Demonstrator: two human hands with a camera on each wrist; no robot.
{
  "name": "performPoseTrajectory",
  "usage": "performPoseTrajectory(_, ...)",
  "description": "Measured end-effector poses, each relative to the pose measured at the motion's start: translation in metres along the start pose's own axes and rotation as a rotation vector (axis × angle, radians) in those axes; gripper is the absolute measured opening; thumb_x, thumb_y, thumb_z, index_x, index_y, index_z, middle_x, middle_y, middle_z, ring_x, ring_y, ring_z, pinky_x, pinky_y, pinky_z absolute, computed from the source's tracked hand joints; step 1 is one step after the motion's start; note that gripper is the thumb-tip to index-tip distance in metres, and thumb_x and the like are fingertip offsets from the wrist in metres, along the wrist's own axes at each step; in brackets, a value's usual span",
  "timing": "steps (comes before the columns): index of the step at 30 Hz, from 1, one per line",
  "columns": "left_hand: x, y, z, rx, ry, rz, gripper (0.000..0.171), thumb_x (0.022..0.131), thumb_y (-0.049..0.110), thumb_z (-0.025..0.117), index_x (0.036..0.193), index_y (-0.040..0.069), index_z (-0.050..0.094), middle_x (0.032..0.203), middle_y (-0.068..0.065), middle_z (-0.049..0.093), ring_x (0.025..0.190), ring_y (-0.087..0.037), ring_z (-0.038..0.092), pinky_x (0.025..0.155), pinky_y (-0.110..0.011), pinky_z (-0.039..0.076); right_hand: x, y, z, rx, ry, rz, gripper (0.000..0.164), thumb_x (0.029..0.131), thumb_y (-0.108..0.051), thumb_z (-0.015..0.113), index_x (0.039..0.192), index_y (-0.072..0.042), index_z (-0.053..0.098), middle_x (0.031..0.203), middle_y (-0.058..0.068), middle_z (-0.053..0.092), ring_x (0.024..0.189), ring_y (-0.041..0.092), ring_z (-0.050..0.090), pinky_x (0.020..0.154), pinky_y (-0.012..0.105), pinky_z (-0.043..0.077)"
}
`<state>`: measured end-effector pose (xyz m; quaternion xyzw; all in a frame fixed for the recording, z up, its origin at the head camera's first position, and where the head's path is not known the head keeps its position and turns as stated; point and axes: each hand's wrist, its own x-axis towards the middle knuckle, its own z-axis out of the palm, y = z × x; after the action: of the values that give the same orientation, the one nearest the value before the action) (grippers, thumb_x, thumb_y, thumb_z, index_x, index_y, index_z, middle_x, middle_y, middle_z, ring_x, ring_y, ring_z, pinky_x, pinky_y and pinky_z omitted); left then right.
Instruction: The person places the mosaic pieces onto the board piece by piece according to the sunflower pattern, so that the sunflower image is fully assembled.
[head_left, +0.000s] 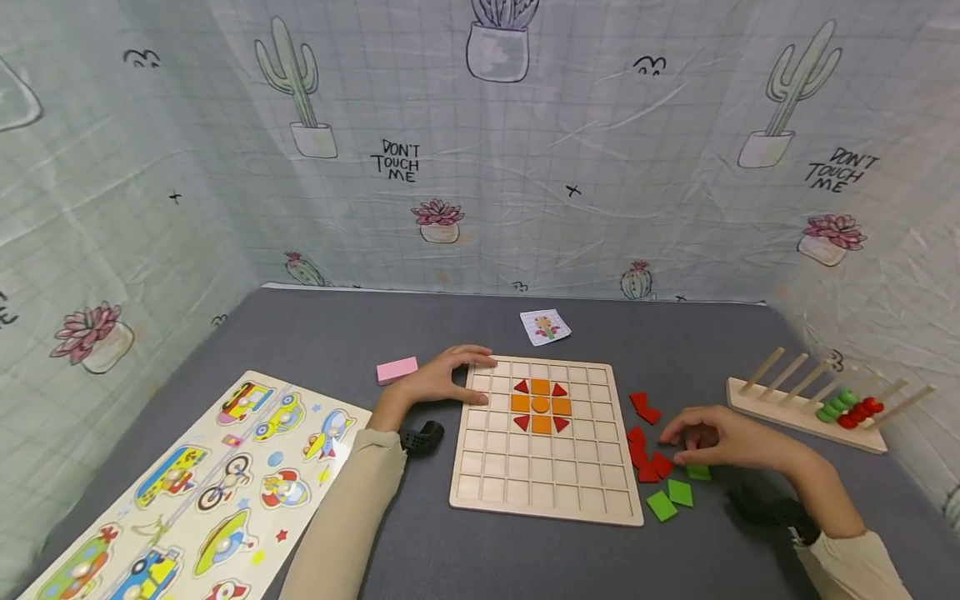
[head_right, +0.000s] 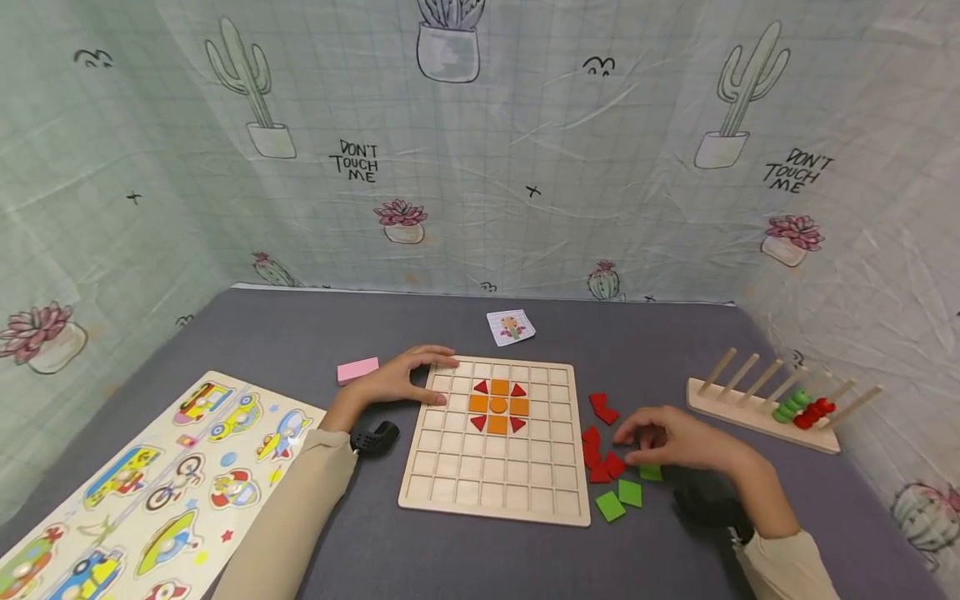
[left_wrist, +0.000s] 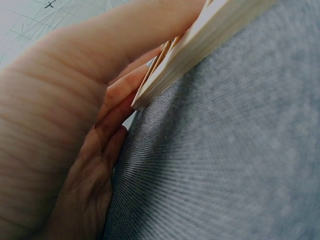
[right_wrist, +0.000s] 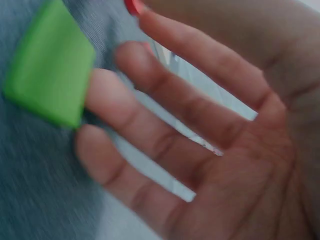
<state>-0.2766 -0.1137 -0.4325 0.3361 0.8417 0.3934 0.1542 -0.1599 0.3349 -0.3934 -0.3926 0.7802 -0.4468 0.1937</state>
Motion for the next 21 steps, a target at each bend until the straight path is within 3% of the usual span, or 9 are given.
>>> performPoseTrajectory(3, 0.0, 0.001, 0.0, 0.004, 0.0, 0.005, 0.061, 0.082, 0.026, 0.08, 0.138, 0.015, 0.057, 0.152, -0.005, 0.04, 0.143, -0.029, 0.027, 0.114, -0.055, 0.021, -0.008, 0.0, -0.006, 0.046, -0.055, 0.016, 0.027, 0.09, 0.008, 0.063, 0.116, 0.01, 0.058, 0.104, 0.014, 0.062, 0.073, 0.019, 0.058, 0.057, 0.029, 0.052)
performPoseTrajectory(10, 0.0, -0.001, 0.001, -0.003, 0.001, -0.002, 0.061, 0.082, 0.025, 0.08, 0.138, 0.015, 0.057, 0.152, -0.004, 0.039, 0.143, -0.027, 0.027, 0.115, -0.054, 0.021, -0.015, 0.001, -0.008, 0.004, -0.088, 0.067, 0.032, 0.087, 0.002, 0.069, 0.117, 0.003, 0.06, 0.099, 0.01, 0.056, 0.078, 0.021, 0.05, 0.058, 0.028, 0.047)
performPoseTrajectory(15, 0.0, 0.0, 0.001, -0.002, 0.003, 0.002, 0.061, 0.082, 0.025, 0.08, 0.138, 0.015, 0.057, 0.152, -0.004, 0.039, 0.143, -0.027, 0.027, 0.115, -0.054, 0.022, -0.014, 0.003, -0.007, -0.007, -0.051, 0.088, 0.028, 0.086, 0.004, 0.069, 0.113, 0.006, 0.061, 0.091, 0.013, 0.056, 0.075, 0.021, 0.05, 0.056, 0.03, 0.046)
performPoseTrajectory(21, 0.0, 0.0, 0.0, -0.007, 0.003, 0.006, 0.061, 0.082, 0.025, 0.08, 0.138, 0.015, 0.057, 0.152, -0.005, 0.04, 0.143, -0.028, 0.028, 0.115, -0.055, 0.021, -0.011, 0.006, -0.004, -0.082, 0.033, 0.069, 0.025, 0.085, 0.002, 0.072, 0.109, 0.003, 0.064, 0.095, 0.011, 0.058, 0.075, 0.019, 0.052, 0.057, 0.027, 0.047)
